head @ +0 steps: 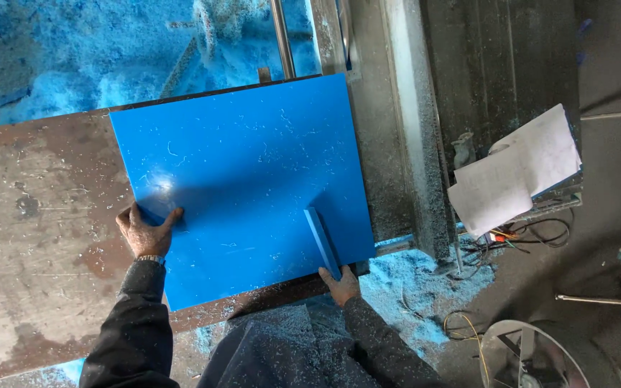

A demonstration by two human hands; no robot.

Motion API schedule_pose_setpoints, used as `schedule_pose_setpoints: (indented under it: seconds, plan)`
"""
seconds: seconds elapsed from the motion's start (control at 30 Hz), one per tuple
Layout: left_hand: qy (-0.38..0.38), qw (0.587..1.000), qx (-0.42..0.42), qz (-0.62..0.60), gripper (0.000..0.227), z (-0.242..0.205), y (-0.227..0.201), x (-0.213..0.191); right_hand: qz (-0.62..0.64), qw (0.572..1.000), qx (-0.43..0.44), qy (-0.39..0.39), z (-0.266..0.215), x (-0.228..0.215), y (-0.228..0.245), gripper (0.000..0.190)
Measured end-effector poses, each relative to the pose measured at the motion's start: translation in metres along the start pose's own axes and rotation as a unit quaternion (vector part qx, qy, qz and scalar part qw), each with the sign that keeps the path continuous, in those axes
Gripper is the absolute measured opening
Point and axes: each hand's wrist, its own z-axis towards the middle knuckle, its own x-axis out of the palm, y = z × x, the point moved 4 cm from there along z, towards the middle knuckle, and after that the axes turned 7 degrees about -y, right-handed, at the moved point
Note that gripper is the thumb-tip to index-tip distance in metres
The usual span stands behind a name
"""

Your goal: Cutting large blue plastic sheets into smaller rectangular sections using a table saw and a push stick.

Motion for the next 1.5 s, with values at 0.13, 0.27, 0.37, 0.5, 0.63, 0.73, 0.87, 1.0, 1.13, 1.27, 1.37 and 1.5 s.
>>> schedule_pose_setpoints:
  seconds: [0.13,0.27,0.37,0.5,0.63,0.73,0.87,1.0,1.13,1.27,1.37,1.5]
  plan:
    - [-0.001,1.000,0.002,0.000,0.108,-0.012,-0.002,0.005,0.058,0.997,-0.048,-0.001,0.001,-0.001,-0.015,0.125]
    - [0.009,1.000,0.005,-0.022,0.104,-0.022,-0.028,0.011,0.098,0.994,-0.038,-0.035,-0.013,-0.035,-0.003,0.124]
    - [0.027,1.000,0.007,-0.011,0.106,-0.024,-0.038,0.026,0.123,0.991,-0.051,-0.029,-0.032,-0.066,0.021,0.121]
    - [0.040,0.999,-0.008,-0.012,0.110,-0.030,-0.055,0.039,0.087,0.995,-0.036,-0.041,-0.008,-0.084,-0.003,0.116]
    - [0.042,0.999,-0.001,0.014,0.111,-0.033,-0.061,0.052,0.089,0.967,-0.226,-0.075,0.023,-0.086,-0.025,0.105]
    - [0.039,0.999,-0.008,0.010,0.115,-0.033,-0.066,0.055,0.124,0.986,-0.107,-0.033,0.010,-0.102,-0.004,0.108]
    - [0.047,0.999,0.003,0.020,0.111,-0.032,-0.076,0.064,0.116,0.987,-0.094,-0.053,0.018,-0.114,-0.008,0.110]
    - [0.040,0.999,0.020,-0.002,0.105,-0.023,-0.096,0.063,0.120,0.986,-0.100,-0.056,0.018,-0.118,-0.006,0.108]
    - [0.045,0.999,0.002,0.000,0.100,-0.021,-0.110,0.058,0.104,0.990,-0.076,-0.056,0.020,-0.117,-0.010,0.111]
    - [0.049,0.999,0.016,-0.005,0.108,-0.019,-0.103,0.067,0.107,0.990,-0.072,-0.059,0.026,-0.120,-0.013,0.109]
    - [0.049,0.998,0.029,0.014,0.121,-0.028,-0.100,0.072,0.089,0.992,-0.089,-0.027,0.021,-0.132,-0.024,0.100]
    - [0.062,0.983,0.092,0.147,0.126,-0.066,-0.152,0.048,0.036,0.983,-0.177,0.032,-0.022,-0.172,-0.044,0.069]
